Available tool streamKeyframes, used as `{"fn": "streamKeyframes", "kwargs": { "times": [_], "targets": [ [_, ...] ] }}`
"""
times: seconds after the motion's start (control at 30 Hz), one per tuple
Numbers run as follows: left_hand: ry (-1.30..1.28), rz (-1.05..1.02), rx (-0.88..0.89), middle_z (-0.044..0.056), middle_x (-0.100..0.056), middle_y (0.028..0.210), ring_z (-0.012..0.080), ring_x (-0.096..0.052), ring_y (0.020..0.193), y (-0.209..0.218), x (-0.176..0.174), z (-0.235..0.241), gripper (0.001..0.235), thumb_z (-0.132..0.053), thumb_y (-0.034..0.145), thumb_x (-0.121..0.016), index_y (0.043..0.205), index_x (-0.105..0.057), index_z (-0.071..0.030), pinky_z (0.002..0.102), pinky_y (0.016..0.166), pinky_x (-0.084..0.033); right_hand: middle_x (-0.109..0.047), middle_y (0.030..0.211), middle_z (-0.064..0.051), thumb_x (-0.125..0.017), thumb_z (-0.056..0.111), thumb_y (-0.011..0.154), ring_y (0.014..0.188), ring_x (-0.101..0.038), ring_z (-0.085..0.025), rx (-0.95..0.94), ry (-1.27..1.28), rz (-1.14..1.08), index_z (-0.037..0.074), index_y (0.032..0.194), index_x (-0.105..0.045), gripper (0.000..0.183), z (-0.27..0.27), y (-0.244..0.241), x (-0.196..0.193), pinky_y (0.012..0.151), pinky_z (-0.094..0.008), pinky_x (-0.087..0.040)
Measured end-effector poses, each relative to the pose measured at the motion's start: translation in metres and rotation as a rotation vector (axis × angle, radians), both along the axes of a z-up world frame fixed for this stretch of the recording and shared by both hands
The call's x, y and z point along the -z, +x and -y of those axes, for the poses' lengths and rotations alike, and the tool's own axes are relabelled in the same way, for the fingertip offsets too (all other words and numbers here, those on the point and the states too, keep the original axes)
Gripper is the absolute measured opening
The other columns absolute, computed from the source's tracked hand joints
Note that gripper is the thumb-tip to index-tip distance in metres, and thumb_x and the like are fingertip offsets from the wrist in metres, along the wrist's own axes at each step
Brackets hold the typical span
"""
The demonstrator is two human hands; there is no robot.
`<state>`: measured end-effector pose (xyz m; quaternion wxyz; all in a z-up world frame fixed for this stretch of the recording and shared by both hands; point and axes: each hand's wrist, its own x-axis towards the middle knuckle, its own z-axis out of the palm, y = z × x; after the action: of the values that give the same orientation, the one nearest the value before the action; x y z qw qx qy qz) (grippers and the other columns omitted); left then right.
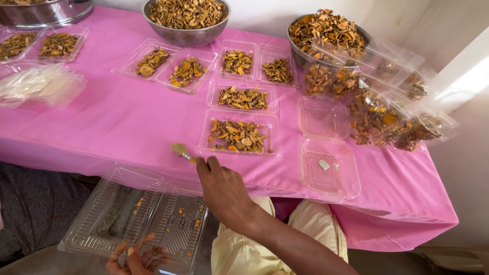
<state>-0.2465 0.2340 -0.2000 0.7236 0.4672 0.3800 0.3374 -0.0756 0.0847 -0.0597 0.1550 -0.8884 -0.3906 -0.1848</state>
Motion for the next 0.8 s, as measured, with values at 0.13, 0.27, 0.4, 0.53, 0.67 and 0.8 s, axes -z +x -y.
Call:
{"fn": "streamKeyframes", "kwargs": {
  "times": [0.13,0.27,0.4,0.53,0.67,0.8],
  "targets": [
    [0.013,0.09,0.02,0.034,-0.064,0.116,0.0449,-0.062,0.067,-0.008,0.015,-0.001,0.019,-0.011,0.116,-0.035,0.134,-0.034,-0.018,0.052,0.045,-0.053,-0.059,0.103,-0.018,-0.055,-0.005,0.087,0.065,-0.065,-0.041,-0.141,0.068,-0.312,0.0,0.136,-0.053,0.049,0.029,-0.04,-0.025,0.048,-0.055,-0.051],
    [0.025,0.041,0.012,0.034,-0.063,0.118,0.0461,-0.061,0.069,-0.007,0.014,0.003,0.015,-0.017,0.118,-0.033,0.133,-0.032,-0.019,0.053,0.05,-0.052,-0.057,0.11,-0.014,-0.054,0.007,0.097,0.075,-0.063,-0.042,-0.166,0.088,-0.442,0.007,0.142,-0.051,0.044,0.046,-0.055,-0.014,0.053,-0.057,-0.051],
    [-0.298,-0.142,0.198,0.042,-0.06,0.112,0.0557,-0.06,0.088,-0.029,0.008,-0.039,0.03,-0.005,0.111,-0.034,0.14,-0.042,-0.006,0.05,0.087,-0.044,-0.06,0.118,-0.011,-0.057,0.004,0.097,0.078,-0.067,-0.036,-0.188,0.181,-0.497,0.009,0.145,-0.051,0.049,0.079,-0.059,-0.017,0.057,-0.053,-0.056],
    [-0.108,-0.094,0.17,0.039,-0.061,0.114,0.0518,-0.06,0.083,-0.032,-0.007,-0.054,0.029,-0.01,0.114,-0.034,0.142,-0.041,-0.011,0.051,0.076,-0.046,-0.068,0.117,-0.006,-0.059,0.006,0.095,0.076,-0.073,-0.025,-0.086,0.324,-0.498,0.013,0.144,-0.056,0.05,0.127,-0.057,-0.011,0.066,-0.04,-0.061],
    [0.082,-0.042,0.147,0.035,-0.061,0.117,0.0481,-0.059,0.078,-0.031,-0.061,-0.072,0.027,-0.014,0.118,-0.035,0.145,-0.039,-0.016,0.052,0.065,-0.048,-0.071,0.11,-0.001,-0.056,0.018,0.1,0.082,-0.072,-0.019,-0.01,0.349,-0.521,0.018,0.139,-0.062,0.039,0.161,-0.063,0.001,0.07,-0.033,-0.056],
    [0.29,0.035,0.12,0.032,-0.061,0.12,0.0444,-0.059,0.073,-0.022,-0.101,-0.083,0.026,-0.019,0.121,-0.036,0.147,-0.038,-0.022,0.053,0.055,-0.05,-0.07,0.107,-0.004,-0.056,0.015,0.099,0.085,-0.071,-0.022,-0.046,0.368,-0.543,0.019,0.14,-0.061,0.041,0.174,-0.072,0.022,0.068,-0.034,-0.054]
  ]
}}
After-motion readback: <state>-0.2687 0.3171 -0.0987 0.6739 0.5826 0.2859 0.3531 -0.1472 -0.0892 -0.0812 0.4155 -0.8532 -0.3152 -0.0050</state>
